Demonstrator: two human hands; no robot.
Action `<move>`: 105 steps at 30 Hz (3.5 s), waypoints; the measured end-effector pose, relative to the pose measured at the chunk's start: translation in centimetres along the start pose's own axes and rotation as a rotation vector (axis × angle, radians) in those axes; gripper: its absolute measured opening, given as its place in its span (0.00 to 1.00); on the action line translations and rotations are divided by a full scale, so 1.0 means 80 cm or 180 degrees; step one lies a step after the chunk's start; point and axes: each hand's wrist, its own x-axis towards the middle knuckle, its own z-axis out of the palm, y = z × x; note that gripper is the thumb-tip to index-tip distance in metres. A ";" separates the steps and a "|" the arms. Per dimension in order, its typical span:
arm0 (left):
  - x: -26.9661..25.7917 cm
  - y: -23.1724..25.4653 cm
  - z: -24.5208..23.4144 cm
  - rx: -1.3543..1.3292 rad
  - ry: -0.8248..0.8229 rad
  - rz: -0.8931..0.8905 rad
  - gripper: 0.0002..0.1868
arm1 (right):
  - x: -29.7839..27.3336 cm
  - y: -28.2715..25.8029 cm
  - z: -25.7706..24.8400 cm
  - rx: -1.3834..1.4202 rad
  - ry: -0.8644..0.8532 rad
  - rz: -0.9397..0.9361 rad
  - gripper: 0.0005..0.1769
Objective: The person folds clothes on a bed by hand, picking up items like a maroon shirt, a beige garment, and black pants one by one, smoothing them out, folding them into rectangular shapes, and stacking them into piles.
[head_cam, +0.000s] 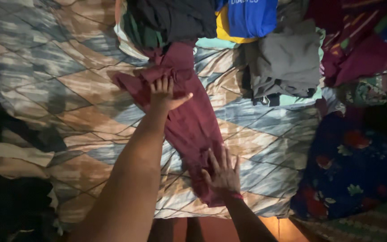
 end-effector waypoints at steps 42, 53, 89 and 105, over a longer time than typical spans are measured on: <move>-0.171 0.008 -0.024 0.0104 -0.1177 0.0704 0.83 | 0.197 -0.029 -0.188 0.1106 -0.1951 -0.2526 0.20; -0.236 0.000 0.103 0.0107 -0.1171 0.0582 0.40 | 0.492 -0.124 -0.082 -0.0395 -0.1850 -0.1871 0.18; -0.207 0.019 0.037 -0.0807 -0.0907 0.0401 0.46 | 0.216 -0.012 -0.036 -0.0667 -0.2714 -0.2305 0.17; -0.300 -0.041 -0.066 -0.1791 0.0277 -0.0595 0.38 | 0.310 -0.131 0.074 -0.0078 0.0741 -0.2392 0.20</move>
